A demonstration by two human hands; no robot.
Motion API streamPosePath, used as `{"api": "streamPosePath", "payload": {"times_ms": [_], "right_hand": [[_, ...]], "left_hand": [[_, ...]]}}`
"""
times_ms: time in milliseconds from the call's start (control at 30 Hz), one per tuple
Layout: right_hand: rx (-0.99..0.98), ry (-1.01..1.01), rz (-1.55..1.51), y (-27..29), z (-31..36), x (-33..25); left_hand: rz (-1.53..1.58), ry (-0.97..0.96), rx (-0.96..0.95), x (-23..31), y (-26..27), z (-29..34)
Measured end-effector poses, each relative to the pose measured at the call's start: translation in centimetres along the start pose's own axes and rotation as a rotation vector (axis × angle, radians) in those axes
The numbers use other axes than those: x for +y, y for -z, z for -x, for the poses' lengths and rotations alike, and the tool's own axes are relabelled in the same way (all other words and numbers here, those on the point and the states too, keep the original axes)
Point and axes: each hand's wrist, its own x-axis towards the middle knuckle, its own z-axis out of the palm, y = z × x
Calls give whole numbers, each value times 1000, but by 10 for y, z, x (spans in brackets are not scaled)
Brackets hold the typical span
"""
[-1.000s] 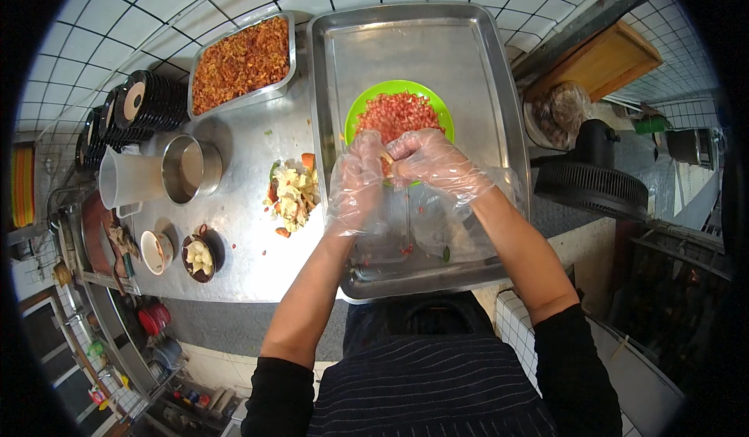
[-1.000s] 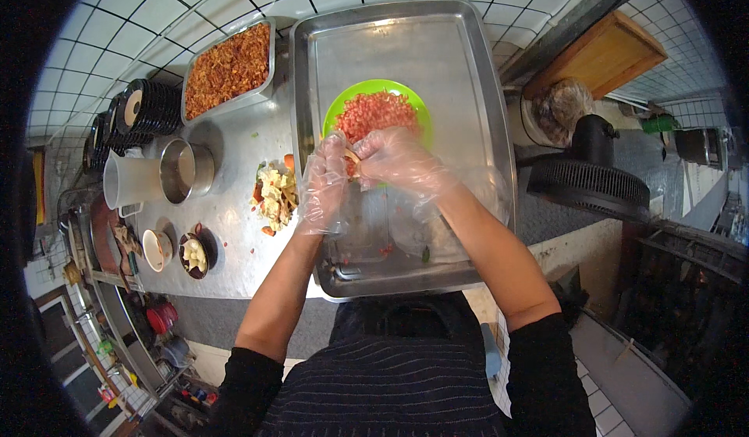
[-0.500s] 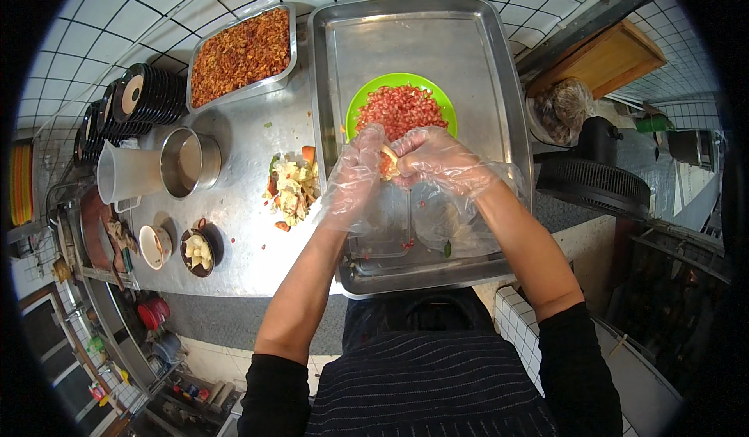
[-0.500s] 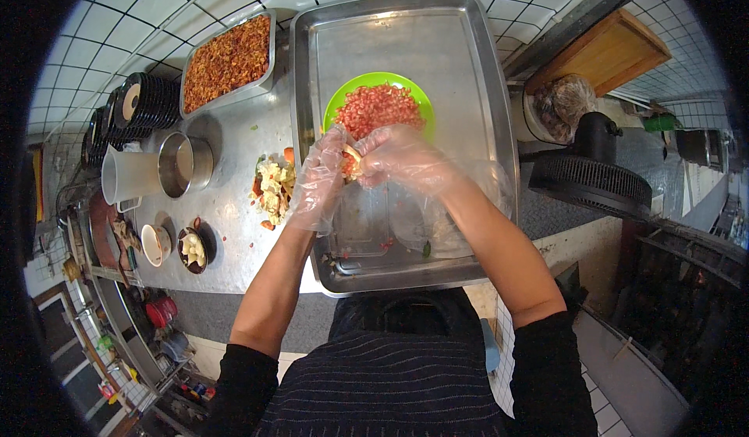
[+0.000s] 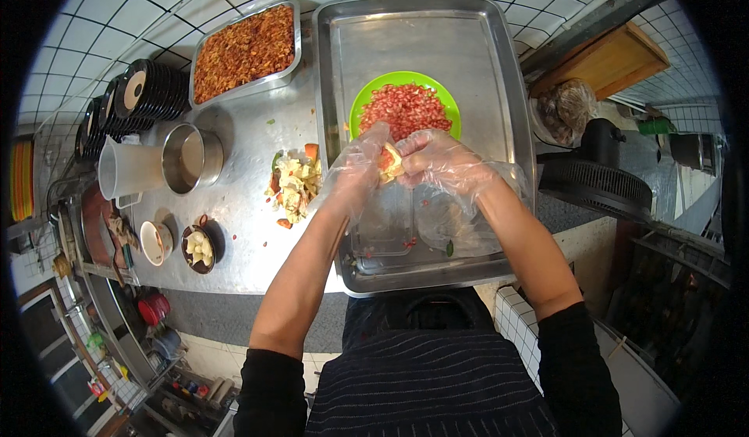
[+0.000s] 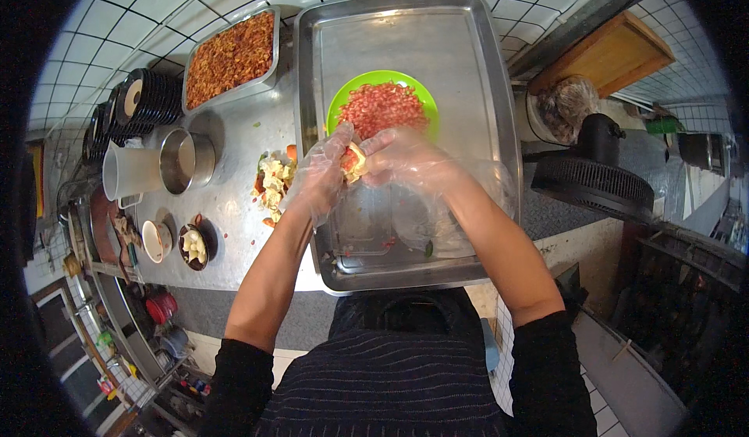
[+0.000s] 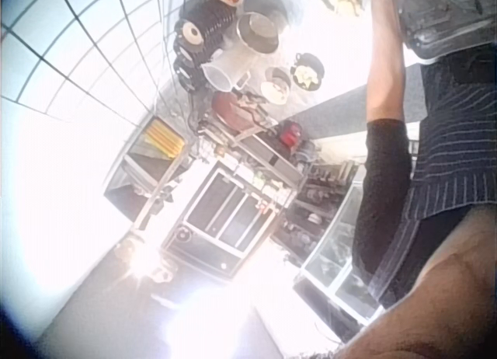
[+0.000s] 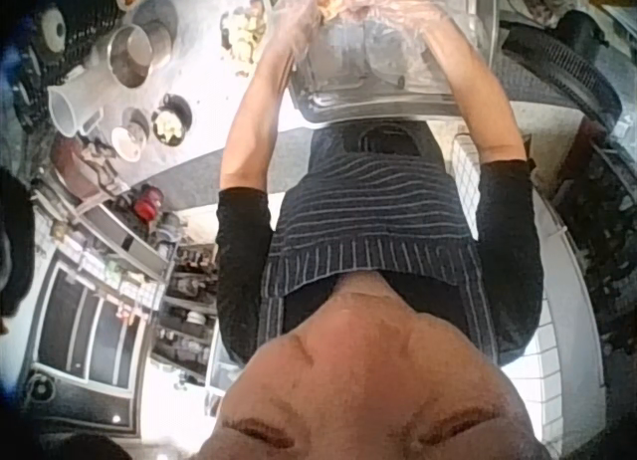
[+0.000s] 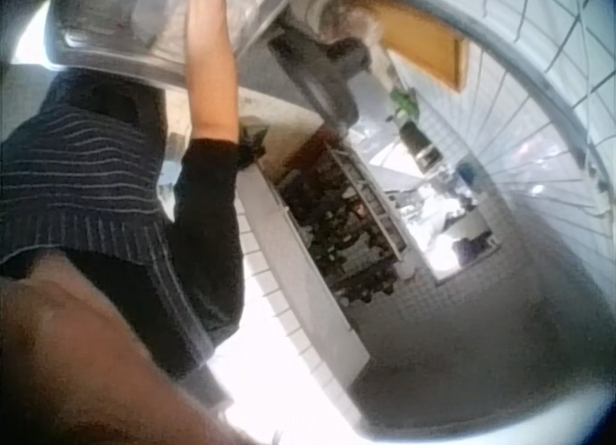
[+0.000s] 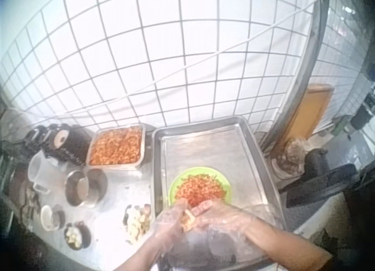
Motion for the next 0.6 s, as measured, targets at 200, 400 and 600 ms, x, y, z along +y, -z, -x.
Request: {"api": "streamPosePath", "payload": {"times_ms": [200,400,600], "right_hand": [[25,-60,-106,6,-15,12],[199,139,182,-19,-15,7],[379,583,268,-33,-23,26]], "left_hand": [[-101,-243,170,-41,-1,-33],[209,-353,188,-26,-12,-26],[446,-16,265,8,-22,-6]]}}
